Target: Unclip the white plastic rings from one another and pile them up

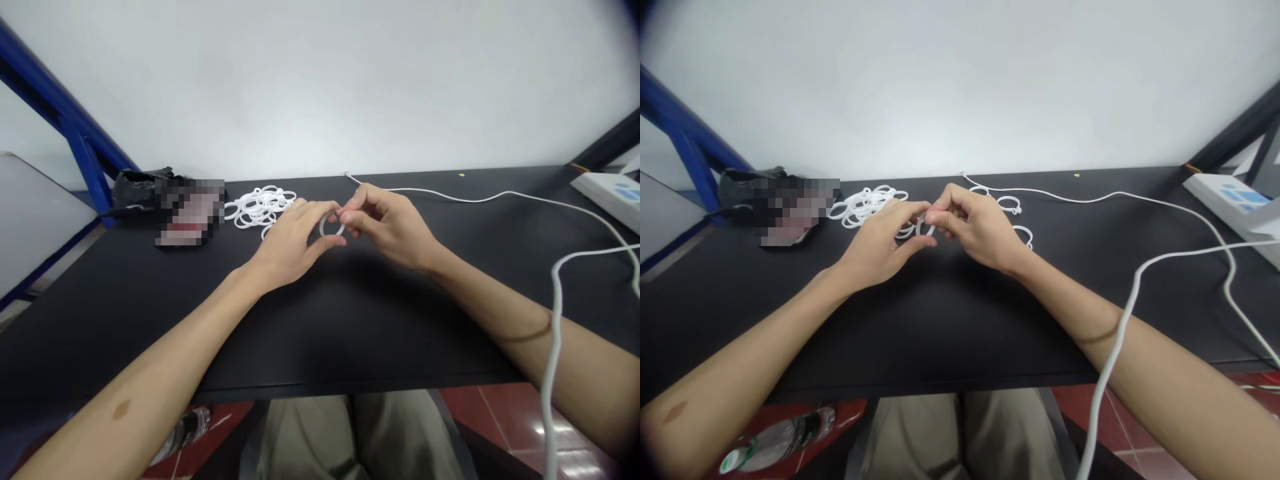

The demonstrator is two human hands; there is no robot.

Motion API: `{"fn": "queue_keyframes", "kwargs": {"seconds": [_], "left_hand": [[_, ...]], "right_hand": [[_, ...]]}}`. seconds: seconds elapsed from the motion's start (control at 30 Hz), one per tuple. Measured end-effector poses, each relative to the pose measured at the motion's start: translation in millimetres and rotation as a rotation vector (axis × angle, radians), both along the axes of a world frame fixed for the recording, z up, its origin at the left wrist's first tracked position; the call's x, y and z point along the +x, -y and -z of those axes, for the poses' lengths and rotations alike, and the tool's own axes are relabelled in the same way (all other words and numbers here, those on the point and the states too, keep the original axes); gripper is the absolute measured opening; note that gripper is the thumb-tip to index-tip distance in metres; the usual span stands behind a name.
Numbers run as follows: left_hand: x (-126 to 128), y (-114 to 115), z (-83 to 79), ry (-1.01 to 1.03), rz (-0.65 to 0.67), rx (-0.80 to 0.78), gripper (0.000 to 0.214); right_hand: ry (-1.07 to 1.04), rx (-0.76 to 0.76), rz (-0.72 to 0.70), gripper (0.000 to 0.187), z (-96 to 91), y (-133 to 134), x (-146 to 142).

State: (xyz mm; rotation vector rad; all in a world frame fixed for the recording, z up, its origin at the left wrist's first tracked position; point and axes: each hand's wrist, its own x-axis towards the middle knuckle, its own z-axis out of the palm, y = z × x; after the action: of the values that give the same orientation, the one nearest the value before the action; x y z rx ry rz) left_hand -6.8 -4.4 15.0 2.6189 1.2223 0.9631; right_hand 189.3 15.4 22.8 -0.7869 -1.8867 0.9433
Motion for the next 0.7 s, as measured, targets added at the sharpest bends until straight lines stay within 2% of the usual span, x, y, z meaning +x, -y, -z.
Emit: {"fn": "queue_keyframes", "kwargs": {"seconds": [0.43,0.6,0.7], "left_hand": [[-0.9,0.6,-0.3,-0.015,-0.004,-0.011,0.032],[-0.7,-1.0,1.1,-0.016,-0.008,-0.023,0.03],[-0.5,-3.7,5.2,-0.067,-0.034,-0.05,0.03]], "right_hand": [[-0.057,-0.113,-0.116,0.039,-1.4,-5.4,3.7],[-0.024,-0.099,-0.066,0.037,1.6,-3.7,0.7],[0.143,0.044,0.063,0.033,4.9,-5.3,-0.3]]}}
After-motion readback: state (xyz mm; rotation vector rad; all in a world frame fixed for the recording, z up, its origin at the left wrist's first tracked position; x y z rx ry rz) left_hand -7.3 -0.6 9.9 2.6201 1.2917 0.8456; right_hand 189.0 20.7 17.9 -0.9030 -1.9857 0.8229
